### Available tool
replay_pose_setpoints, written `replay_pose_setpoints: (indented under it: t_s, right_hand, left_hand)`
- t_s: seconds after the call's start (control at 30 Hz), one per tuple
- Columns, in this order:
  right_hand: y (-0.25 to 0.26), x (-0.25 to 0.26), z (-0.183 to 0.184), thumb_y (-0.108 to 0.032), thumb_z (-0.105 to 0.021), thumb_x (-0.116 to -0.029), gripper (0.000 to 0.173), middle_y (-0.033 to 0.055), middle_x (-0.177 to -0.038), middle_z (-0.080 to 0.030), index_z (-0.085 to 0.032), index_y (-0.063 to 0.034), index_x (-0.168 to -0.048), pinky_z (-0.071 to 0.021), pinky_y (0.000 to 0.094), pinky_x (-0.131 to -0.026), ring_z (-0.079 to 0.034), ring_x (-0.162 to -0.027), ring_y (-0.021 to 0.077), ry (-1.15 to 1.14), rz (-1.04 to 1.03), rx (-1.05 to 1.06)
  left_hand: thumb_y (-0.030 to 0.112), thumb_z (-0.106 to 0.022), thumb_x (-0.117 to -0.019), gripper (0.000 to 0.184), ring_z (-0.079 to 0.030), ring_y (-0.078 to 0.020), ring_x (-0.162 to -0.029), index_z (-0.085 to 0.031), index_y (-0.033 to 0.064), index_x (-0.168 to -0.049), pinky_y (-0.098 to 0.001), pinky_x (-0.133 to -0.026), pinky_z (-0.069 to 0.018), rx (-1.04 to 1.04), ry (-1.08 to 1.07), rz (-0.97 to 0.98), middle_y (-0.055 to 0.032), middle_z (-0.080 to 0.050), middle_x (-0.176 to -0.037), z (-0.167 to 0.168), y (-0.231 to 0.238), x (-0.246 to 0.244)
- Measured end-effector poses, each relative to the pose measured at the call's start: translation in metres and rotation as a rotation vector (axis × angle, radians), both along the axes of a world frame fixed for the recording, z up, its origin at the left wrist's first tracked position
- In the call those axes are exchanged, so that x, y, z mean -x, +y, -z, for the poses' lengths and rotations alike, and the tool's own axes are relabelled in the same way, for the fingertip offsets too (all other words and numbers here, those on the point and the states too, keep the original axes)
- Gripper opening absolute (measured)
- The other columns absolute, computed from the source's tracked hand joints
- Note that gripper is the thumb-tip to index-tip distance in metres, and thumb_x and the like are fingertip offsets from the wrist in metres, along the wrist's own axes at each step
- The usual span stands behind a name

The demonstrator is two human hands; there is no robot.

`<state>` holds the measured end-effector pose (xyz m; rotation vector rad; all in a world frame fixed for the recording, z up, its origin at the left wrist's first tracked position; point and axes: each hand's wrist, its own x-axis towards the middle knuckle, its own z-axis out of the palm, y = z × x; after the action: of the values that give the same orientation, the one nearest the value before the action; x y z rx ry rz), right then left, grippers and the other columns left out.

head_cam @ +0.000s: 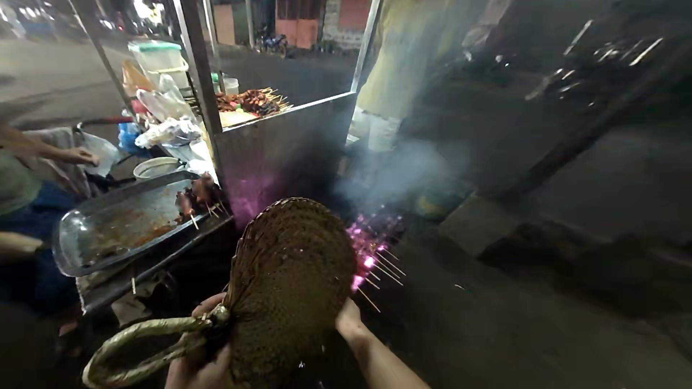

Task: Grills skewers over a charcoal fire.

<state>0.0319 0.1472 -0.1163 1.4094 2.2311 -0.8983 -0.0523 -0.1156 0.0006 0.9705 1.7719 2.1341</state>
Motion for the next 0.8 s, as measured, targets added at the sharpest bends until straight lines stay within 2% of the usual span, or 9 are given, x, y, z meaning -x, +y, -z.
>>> replay_pose_setpoints:
  t_s: [0.07, 0.2, 0.27, 0.33, 0.4, 0.47, 0.57, 0.67, 0.8]
  right_hand:
    - [0.02, 0.006, 0.014, -0.028, -0.054, -0.1026, 0.037, 0.0188, -0.133, -0.067, -0.068, -0.0042, -0.128, -0.051, 0.058, -0.102, -0.064, -0.125, 0.0345, -0.068, -0.021, -0.055]
    - [0.035, -0.005, 0.015, -0.03, -0.056, -0.1038, 0.04, 0.0214, -0.135, -0.065, -0.067, -0.0021, -0.129, -0.0493, 0.0596, -0.103, -0.062, -0.127, 0.0369, -0.085, 0.01, -0.081]
    - [0.034, -0.004, 0.01, -0.033, -0.059, -0.1033, 0.041, 0.02, -0.134, -0.066, -0.066, -0.0049, -0.133, -0.0498, 0.059, -0.103, -0.063, -0.126, 0.0368, -0.063, 0.027, -0.113]
    - [0.022, 0.002, 0.005, -0.036, -0.061, -0.1025, 0.043, 0.0186, -0.133, -0.066, -0.064, -0.0078, -0.136, -0.0504, 0.0586, -0.102, -0.063, -0.125, 0.0365, -0.037, 0.011, -0.134]
    - [0.005, 0.012, 0.008, -0.039, -0.062, -0.1011, 0.045, 0.0181, -0.133, -0.067, -0.066, -0.0079, -0.133, -0.0508, 0.0597, -0.101, -0.064, -0.125, 0.0364, -0.048, -0.042, -0.105]
    - [-0.011, 0.02, 0.012, -0.038, -0.062, -0.1001, 0.045, 0.0185, -0.136, -0.065, -0.066, -0.0065, -0.132, -0.0502, 0.0597, -0.102, -0.062, -0.127, 0.0366, -0.091, -0.078, -0.046]
    - [-0.024, 0.016, 0.006, -0.021, -0.061, -0.0996, 0.04, 0.024, -0.137, -0.062, -0.063, 0.0019, -0.132, -0.0481, 0.0597, -0.105, -0.06, -0.129, 0.0396, -0.053, -0.009, 0.015]
    - [0.001, 0.018, 0.017, -0.027, -0.052, -0.1025, 0.037, 0.0187, -0.134, -0.067, -0.07, -0.0034, -0.124, -0.051, 0.0591, -0.101, -0.063, -0.126, 0.0356, -0.103, -0.051, -0.03]
    - [0.013, 0.007, 0.016, -0.031, -0.057, -0.1018, 0.038, 0.0195, -0.133, -0.066, -0.069, -0.0034, -0.126, -0.0507, 0.0587, -0.102, -0.063, -0.126, 0.0351, -0.129, -0.001, -0.056]
  left_hand:
    - [-0.007, -0.064, -0.0888, 0.047, -0.063, 0.0048, -0.104, -0.049, -0.0047, -0.133, -0.0194, -0.091, -0.0562, 0.01, 0.085, -0.026, 0.011, -0.065, -0.12, 0.005, -0.006, 0.01]
    - [-0.004, -0.066, -0.0896, 0.045, -0.064, 0.0055, -0.101, -0.049, -0.0041, -0.131, -0.0181, -0.088, -0.0566, 0.004, 0.112, -0.094, 0.0117, -0.066, -0.118, 0.007, -0.019, 0.027]
    - [0.001, -0.061, -0.0942, 0.037, -0.062, 0.0041, -0.105, -0.05, -0.0104, -0.128, -0.0168, -0.091, -0.0545, -0.032, 0.162, -0.153, 0.0045, -0.064, -0.119, 0.009, -0.023, 0.04]
    - [0.007, -0.054, -0.0997, 0.026, -0.061, -0.0023, -0.112, -0.063, -0.0033, -0.122, -0.0184, -0.096, -0.0506, -0.141, 0.179, -0.175, 0.0017, -0.067, -0.121, 0.02, -0.022, 0.051]
    - [0.01, -0.053, -0.1023, 0.023, -0.065, 0.0031, -0.1, -0.065, 0.0118, -0.121, -0.0157, -0.086, -0.0544, -0.124, 0.041, -0.089, 0.0142, -0.07, -0.113, 0.011, -0.017, 0.042]
    - [0.002, -0.06, -0.0965, 0.029, -0.064, 0.0056, -0.096, -0.058, 0.0031, -0.125, -0.0165, -0.083, -0.0562, -0.004, 0.054, 0.009, 0.0131, -0.068, -0.11, -0.003, -0.014, 0.028]
    - [-0.005, -0.064, -0.0906, 0.042, -0.062, 0.0093, -0.1, -0.048, -0.0122, -0.128, -0.0144, -0.088, -0.055, 0.077, 0.209, -0.002, 0.007, -0.066, -0.116, -0.006, -0.015, 0.026]
    - [0.003, -0.063, -0.0945, 0.034, -0.061, 0.0095, -0.101, -0.053, -0.0081, -0.125, -0.0137, -0.089, -0.0535, 0.054, 0.273, -0.072, 0.0084, -0.066, -0.114, 0.002, -0.02, 0.041]
    - [-0.003, -0.061, -0.0921, 0.038, -0.061, 0.0079, -0.102, -0.049, -0.0165, -0.125, -0.0146, -0.09, -0.0539, 0.03, 0.264, -0.138, 0.0024, -0.065, -0.115, 0.008, -0.033, 0.054]
